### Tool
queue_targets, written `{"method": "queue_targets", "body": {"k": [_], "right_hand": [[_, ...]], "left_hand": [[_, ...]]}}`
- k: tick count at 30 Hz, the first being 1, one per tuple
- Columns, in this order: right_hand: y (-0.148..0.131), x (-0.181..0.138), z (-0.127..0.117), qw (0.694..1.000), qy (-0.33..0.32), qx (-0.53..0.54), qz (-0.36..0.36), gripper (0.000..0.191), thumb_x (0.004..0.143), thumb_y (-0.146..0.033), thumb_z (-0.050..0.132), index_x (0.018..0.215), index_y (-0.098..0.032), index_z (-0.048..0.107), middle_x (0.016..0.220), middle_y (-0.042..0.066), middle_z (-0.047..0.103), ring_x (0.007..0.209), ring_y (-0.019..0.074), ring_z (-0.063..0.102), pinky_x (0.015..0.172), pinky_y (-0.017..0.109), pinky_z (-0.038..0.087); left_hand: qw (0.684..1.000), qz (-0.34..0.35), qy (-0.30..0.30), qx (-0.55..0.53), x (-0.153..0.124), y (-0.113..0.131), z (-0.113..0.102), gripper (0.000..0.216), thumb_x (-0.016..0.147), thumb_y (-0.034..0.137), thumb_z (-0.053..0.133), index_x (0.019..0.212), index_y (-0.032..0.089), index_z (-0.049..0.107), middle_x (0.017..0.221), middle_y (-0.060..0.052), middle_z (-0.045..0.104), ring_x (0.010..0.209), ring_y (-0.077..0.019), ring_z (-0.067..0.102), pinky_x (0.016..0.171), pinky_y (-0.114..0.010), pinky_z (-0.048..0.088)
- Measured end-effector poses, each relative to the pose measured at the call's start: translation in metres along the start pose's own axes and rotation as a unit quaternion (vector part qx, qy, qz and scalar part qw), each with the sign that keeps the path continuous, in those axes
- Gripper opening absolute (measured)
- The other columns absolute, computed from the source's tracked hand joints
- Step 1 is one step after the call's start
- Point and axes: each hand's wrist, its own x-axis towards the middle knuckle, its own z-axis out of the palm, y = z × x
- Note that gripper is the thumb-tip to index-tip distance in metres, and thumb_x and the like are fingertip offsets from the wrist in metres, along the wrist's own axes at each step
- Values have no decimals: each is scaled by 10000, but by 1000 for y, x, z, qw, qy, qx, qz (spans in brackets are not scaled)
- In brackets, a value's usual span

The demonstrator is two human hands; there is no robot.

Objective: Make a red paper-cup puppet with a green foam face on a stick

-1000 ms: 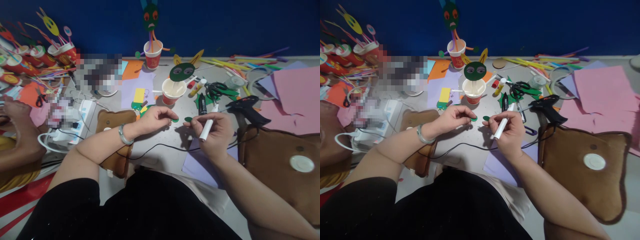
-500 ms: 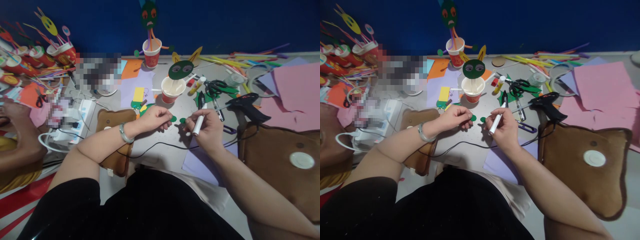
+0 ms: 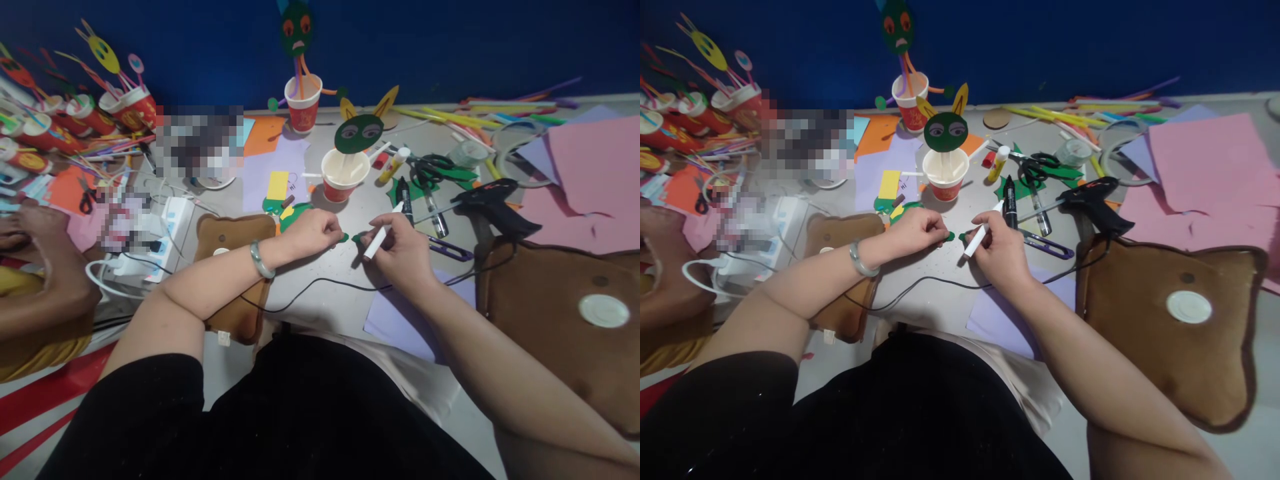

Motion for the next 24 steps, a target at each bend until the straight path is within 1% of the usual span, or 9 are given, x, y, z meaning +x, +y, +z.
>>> {"method": "queue_targets", "body": {"k": [5, 9, 11, 13, 14, 17, 20, 22, 24], "right_hand": [[-2, 0, -8, 998, 43, -24, -31, 267, 937, -293, 793, 1184, -302, 694, 845, -9, 822, 602, 214, 687, 648, 368, 612], [-4, -1, -16, 993, 95, -33, -60, 222, 948, -316, 765, 1163, -296, 717, 920, 16, 835, 634, 206, 696, 628, 363, 600], [-5, -1, -20, 992, 102, -47, -57, 189, 944, -318, 761, 1129, -299, 722, 920, 19, 832, 639, 208, 691, 622, 367, 599], [-8, -2, -24, 992, 96, -62, -51, 141, 940, -312, 748, 1076, -304, 711, 895, 14, 823, 626, 203, 674, 617, 363, 592], [-10, -2, -25, 993, 88, -68, -50, 123, 935, -308, 742, 1051, -306, 700, 872, 9, 815, 615, 201, 666, 612, 358, 585], [-16, -3, -27, 994, 48, -73, -61, 97, 921, -293, 724, 994, -311, 662, 758, -16, 763, 565, 198, 642, 588, 345, 551], [-19, -5, -26, 993, 18, -76, -86, 85, 908, -270, 699, 961, -307, 644, 673, -38, 710, 511, 193, 615, 552, 335, 491], [-19, -8, -25, 992, 5, -78, -103, 95, 902, -253, 707, 963, -300, 651, 676, -41, 717, 510, 194, 620, 547, 331, 457], [-17, -11, -25, 990, -14, -72, -117, 120, 908, -231, 731, 992, -294, 674, 725, -32, 759, 539, 197, 647, 565, 327, 456]], "left_hand": [[995, 31, 36, 90, 4, -6, 4, 294, 1003, 216, 788, 738, 214, 662, 695, -3, 687, 691, -164, 578, 741, -331, 448], [984, 48, 57, 164, -1, -11, -2, 356, 1065, 353, 762, 749, 224, 663, 687, -22, 660, 703, -197, 588, 742, -354, 453], [972, 78, 85, 203, -8, -12, -6, 385, 1105, 411, 717, 772, 222, 675, 685, -28, 658, 699, -202, 596, 727, -352, 439], [954, 124, 113, 249, -18, -12, -5, 391, 1140, 430, 665, 814, 215, 700, 693, -33, 671, 685, -199, 606, 690, -343, 410], [943, 152, 109, 275, -24, -12, -2, 389, 1156, 424, 640, 842, 208, 719, 707, -41, 690, 676, -197, 617, 663, -339, 389], [900, 254, 61, 348, -43, -9, 13, 354, 1170, 331, 611, 882, 186, 755, 712, -56, 720, 638, -194, 649, 595, -334, 340], [850, 349, 22, 394, -58, -5, 27, 252, 1140, 187, 633, 936, 176, 781, 709, -56, 735, 590, -189, 654, 554, -334, 360], [832, 367, 31, 414, -63, -3, 31, 224, 1138, 148, 632, 983, 164, 793, 763, -71, 779, 586, -188, 681, 541, -330, 393], [826, 356, 46, 434, -65, -2, 31, 198, 1152, 164, 631, 1070, 140, 809, 994, -143, 879, 615, -187, 727, 537, -331, 429]]}}
